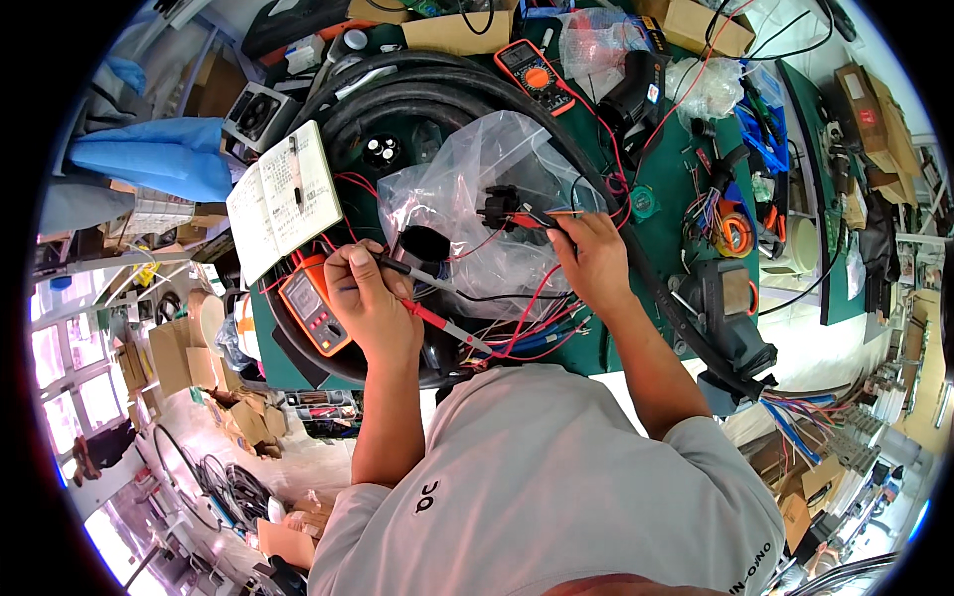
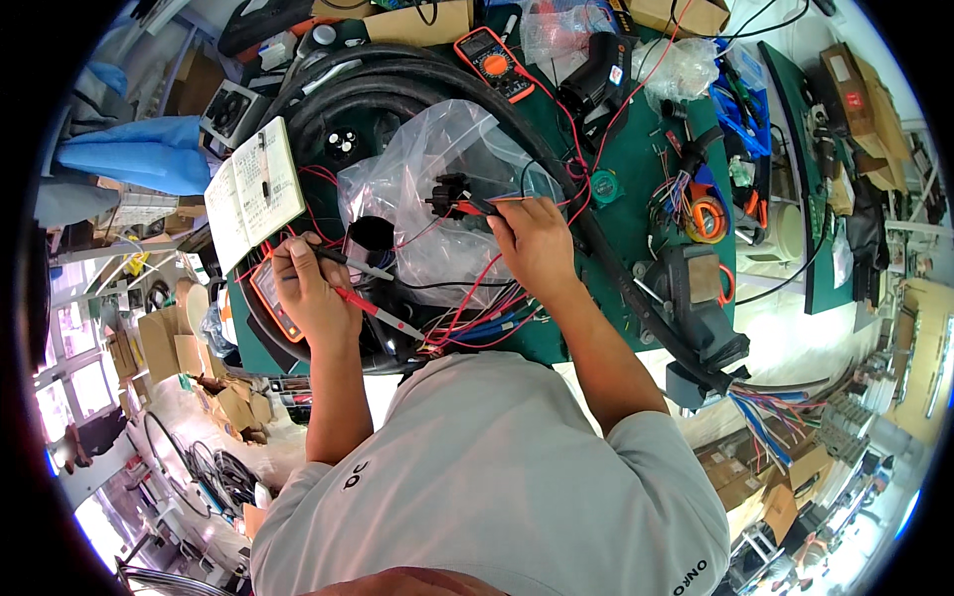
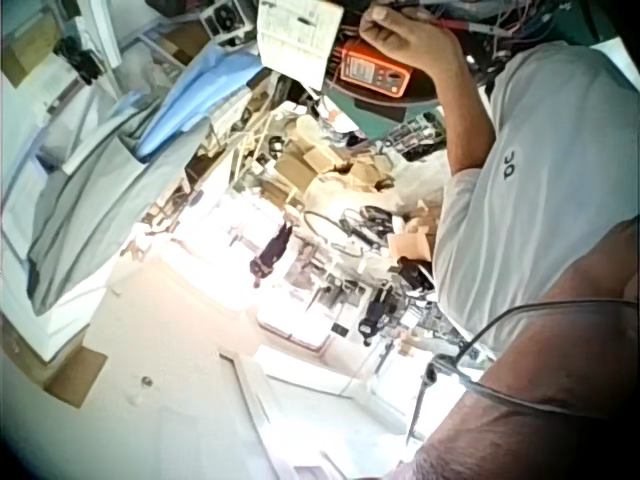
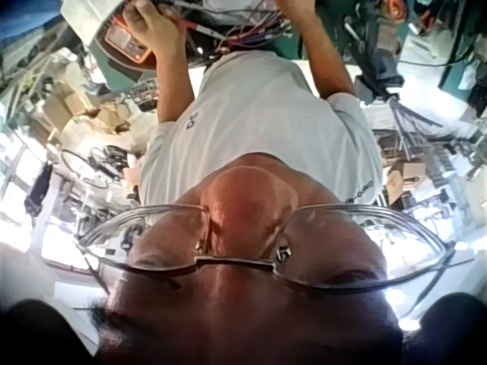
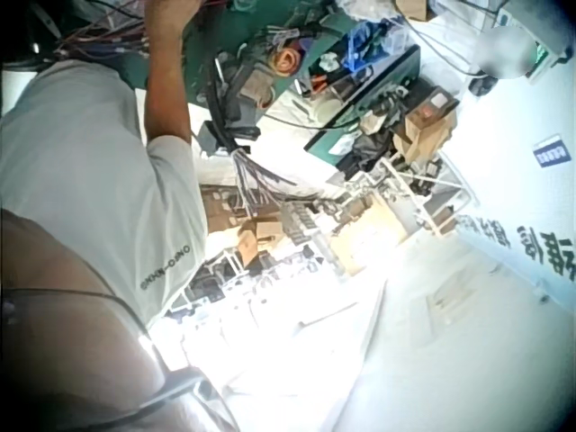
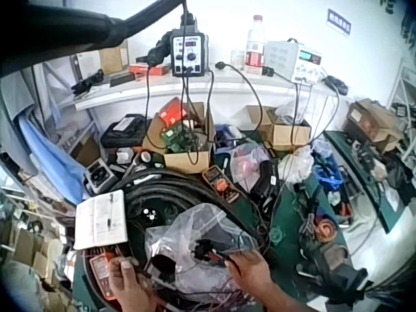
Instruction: The person organizes several colored wires and connects them to electronic components at a repair bench while referring to a notebook.
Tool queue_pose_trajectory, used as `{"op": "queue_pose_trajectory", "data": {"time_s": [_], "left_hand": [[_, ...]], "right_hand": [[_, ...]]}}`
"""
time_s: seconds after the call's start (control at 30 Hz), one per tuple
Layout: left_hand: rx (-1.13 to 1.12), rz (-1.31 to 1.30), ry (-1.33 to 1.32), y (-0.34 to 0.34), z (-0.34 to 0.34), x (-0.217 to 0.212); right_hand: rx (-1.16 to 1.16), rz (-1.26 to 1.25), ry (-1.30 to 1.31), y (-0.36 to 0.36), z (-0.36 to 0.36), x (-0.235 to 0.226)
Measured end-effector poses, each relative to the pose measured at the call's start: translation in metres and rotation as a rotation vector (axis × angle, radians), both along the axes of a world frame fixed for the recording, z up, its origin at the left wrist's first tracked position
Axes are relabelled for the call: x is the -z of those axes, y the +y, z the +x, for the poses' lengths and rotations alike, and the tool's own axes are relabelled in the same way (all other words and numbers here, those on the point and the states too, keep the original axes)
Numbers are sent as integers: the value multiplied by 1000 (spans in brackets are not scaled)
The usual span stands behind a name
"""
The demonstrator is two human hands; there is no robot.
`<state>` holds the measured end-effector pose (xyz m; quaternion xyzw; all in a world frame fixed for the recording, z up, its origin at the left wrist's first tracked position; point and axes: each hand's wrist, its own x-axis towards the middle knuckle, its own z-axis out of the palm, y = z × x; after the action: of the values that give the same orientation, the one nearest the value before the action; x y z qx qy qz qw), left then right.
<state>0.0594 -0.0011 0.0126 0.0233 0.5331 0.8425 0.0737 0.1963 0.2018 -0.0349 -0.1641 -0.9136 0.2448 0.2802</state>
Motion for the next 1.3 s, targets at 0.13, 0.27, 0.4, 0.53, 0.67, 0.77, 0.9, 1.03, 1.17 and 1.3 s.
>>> {"op": "queue_pose_trajectory", "data": {"time_s": [0.13, 0.27, 0.4, 0.53, 0.67, 0.77, 0.9, 1.03, 1.17, 1.3], "left_hand": [[-3, -4, -6, 2, -1, -2], [-2, 24, -12, 2, -2, -1], [-8, 25, -11, 3, -1, -3], [-5, 19, -14, 3, -1, -3], [1, 18, -10, 2, -2, 0], [2, 14, -4, 3, -1, -2], [-7, 22, -10, 2, 0, 0], [1, 18, -11, 2, 0, -2], [-2, 8, -11, 2, -1, -2], [-4, 0, -15, 2, -1, -2]], "right_hand": [[-5, -8, -5, 0, -1, 3], [-3, -8, 4, 0, -2, 6], [-3, -28, -13, 1, -3, 5], [-8, -8, -11, 1, -3, 5], [8, -6, -2, 1, -3, 5], [17, -8, -5, 1, -2, 6], [17, -17, -16, 0, -2, 6], [12, -19, -37, 0, -2, 8], [-2, -4, -12, 0, -4, 8], [-2, -9, -20, 0, -3, 11]]}}
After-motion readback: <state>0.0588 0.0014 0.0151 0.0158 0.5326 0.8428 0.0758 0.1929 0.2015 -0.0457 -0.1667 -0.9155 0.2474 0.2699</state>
